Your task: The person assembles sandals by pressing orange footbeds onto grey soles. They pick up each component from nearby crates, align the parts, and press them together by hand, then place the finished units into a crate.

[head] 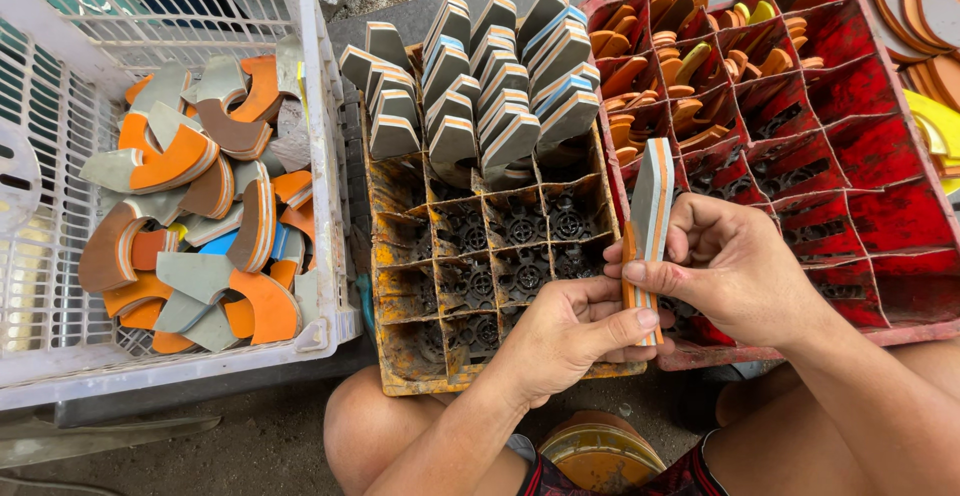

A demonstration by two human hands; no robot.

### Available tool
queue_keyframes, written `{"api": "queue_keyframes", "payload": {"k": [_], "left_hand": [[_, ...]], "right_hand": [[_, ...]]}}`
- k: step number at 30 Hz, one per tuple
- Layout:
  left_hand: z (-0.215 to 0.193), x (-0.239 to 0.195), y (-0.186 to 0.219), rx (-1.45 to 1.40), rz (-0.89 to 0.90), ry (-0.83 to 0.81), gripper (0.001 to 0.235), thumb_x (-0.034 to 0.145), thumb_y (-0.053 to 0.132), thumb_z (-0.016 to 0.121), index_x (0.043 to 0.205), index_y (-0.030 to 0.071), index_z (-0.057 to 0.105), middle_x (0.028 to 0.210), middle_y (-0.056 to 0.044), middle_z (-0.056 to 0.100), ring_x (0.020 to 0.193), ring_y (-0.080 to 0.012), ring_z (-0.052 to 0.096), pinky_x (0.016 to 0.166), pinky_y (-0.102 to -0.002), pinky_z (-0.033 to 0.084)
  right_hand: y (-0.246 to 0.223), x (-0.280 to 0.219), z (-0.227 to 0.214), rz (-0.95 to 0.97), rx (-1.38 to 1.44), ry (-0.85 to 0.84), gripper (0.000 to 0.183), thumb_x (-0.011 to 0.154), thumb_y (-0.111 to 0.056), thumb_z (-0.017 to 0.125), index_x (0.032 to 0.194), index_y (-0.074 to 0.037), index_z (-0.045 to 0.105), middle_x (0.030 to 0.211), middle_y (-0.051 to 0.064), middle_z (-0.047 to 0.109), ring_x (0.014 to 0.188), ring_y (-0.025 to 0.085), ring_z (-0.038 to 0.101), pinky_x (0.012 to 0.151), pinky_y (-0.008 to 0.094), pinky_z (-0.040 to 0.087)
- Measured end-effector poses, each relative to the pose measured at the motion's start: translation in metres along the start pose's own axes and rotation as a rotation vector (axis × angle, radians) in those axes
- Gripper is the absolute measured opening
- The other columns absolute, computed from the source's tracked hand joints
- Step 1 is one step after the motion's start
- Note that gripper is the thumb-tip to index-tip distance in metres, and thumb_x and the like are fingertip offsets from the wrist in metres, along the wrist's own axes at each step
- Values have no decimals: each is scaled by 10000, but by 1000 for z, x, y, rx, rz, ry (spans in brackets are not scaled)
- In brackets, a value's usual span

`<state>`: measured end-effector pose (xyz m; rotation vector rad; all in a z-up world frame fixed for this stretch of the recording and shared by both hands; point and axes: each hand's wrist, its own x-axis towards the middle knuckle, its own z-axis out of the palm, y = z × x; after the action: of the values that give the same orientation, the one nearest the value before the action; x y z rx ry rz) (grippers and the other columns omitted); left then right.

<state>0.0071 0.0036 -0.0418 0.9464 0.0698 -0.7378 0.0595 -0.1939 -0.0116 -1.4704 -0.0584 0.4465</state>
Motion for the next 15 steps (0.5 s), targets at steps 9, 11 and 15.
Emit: {"api": "queue_keyframes", "payload": {"k": [9,11,15], "left_hand": [[-2,-1,1,6,-12,-6,484,999,188,715,1349,-123,594,1184,-171,696,1029,-242,733,910,-301,621],[-1,-1,2,13,-7,-9,494,990,191,716,1355,-116,588,1187,-172,698,1029,-240,733,905,-299,621],[-1,-1,3,4,-27,-1,506,975,192,723,1353,-112,582,1187,-167,702,1020,-237,737,896,-298,621]], "right_hand": [[1,1,1,-12,-13,-4,345,843,-23,759,742,-85,435,963,151,761,1035,230,771,854,391,660],[1,2,1,-1,-12,-4,347,837,-21,759,739,-86,433,963,150,760,1031,233,773,854,393,662],[1,1,1,6,-22,3,352,836,-20,760,732,-85,431,955,151,764,1027,234,775,844,398,666]]}}
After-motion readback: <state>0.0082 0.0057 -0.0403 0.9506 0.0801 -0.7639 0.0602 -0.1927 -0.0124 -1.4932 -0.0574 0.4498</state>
